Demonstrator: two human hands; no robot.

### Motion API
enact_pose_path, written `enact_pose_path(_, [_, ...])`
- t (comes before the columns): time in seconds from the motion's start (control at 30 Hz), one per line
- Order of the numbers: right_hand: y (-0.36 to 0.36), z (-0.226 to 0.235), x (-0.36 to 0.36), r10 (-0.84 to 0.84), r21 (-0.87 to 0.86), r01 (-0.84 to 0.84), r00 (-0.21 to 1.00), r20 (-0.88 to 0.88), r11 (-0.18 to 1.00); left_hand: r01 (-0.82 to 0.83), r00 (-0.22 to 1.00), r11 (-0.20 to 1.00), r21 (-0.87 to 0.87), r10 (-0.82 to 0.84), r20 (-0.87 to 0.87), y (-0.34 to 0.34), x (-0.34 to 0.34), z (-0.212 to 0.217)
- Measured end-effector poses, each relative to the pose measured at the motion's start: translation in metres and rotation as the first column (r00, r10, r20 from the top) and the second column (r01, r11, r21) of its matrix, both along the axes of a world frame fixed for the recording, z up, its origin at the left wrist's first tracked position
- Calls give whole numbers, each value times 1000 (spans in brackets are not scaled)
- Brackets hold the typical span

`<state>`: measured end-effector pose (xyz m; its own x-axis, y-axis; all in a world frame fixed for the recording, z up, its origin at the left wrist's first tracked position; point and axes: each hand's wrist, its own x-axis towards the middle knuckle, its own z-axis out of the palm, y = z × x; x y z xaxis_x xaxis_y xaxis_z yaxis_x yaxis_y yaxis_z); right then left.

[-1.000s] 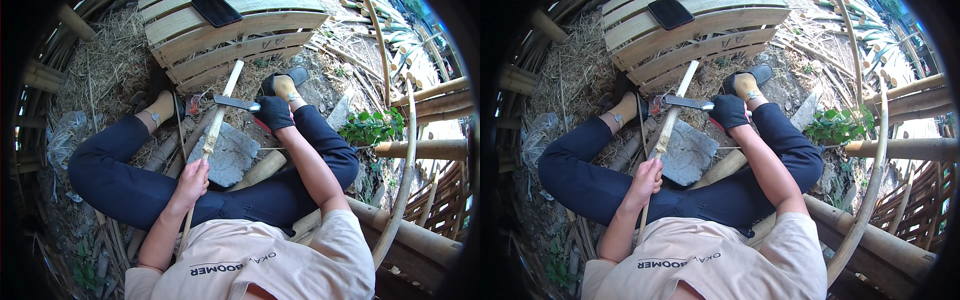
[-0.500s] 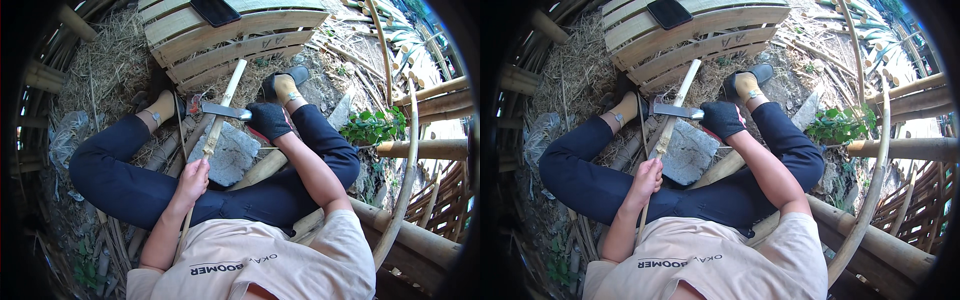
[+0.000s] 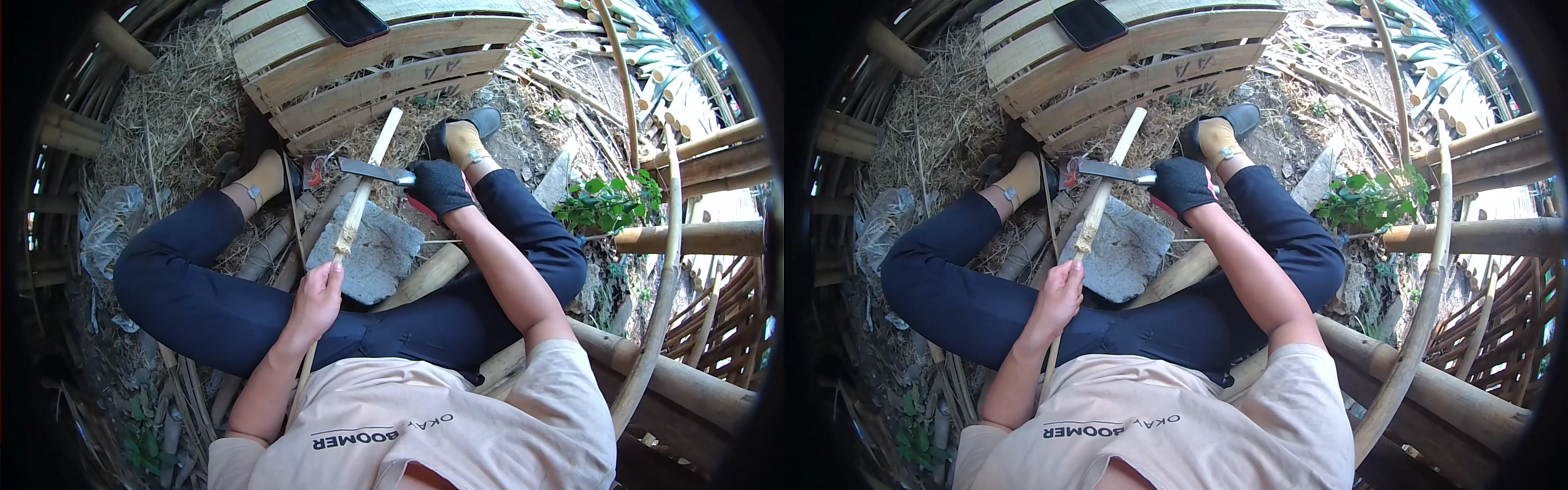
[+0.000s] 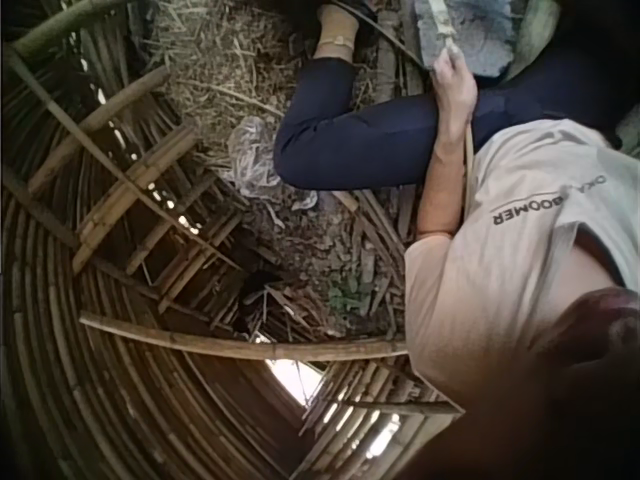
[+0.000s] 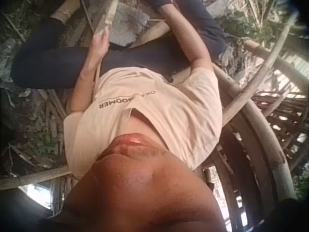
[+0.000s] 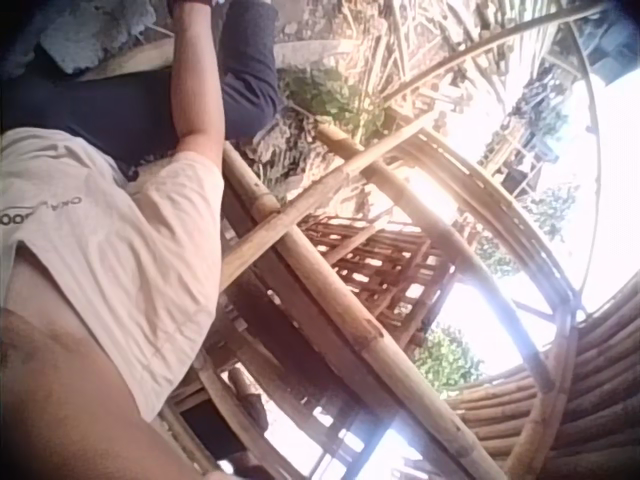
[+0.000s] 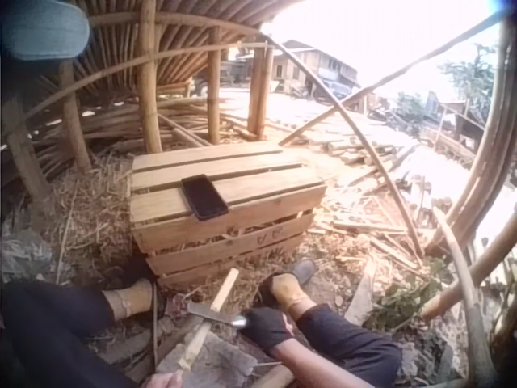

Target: The person whittles a piece of wood using a small knife.

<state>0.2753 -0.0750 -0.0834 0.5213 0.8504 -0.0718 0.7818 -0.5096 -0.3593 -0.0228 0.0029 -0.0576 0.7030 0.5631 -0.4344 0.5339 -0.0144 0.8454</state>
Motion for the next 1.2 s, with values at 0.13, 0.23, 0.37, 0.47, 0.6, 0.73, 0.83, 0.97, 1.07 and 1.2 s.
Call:
enact_pose_path(0.13, [3,-8,8,-56,35,54,997,43,998,-6,1000,1000,-3,6,7,-1,-2,2])
enact_pose_path(0.23, [-10,-26,45,-169,62,165,983,71,984,1,1000,1000,-29,0,13,-5,0,4])
enact_pose_path(0.37, [-19,-26,56,-202,9,202,976,85,979,41,997,991,-124,-32,68,-7,-5,-4])
enact_pose_path(0.47, [-15,-9,31,-215,57,213,976,29,975,-16,995,968,-251,41,93,-5,-2,1])
enact_pose_path(0.6, [-8,0,6,32,71,-28,998,-55,997,-89,991,916,-392,121,57,-2,2,17])
enact_pose_path(0.73, [-5,6,-18,107,79,-95,981,-162,992,-97,989,889,-448,138,60,-2,2,22])
enact_pose_path(0.83, [-4,4,-20,102,19,-100,985,-141,995,-45,994,953,-301,73,81,-1,-3,4])
enact_pose_path(0.97, [0,6,-21,77,-87,-86,992,-95,992,21,999,983,185,-26,25,-6,1,15])
enact_pose_path(1.07, [3,-3,-5,-10,-120,2,998,-64,993,50,999,950,309,-46,-21,-11,3,22])
enact_pose_path(1.2, [-10,-17,43,-156,-107,148,985,-74,983,106,994,958,266,-98,-44,-16,4,26])
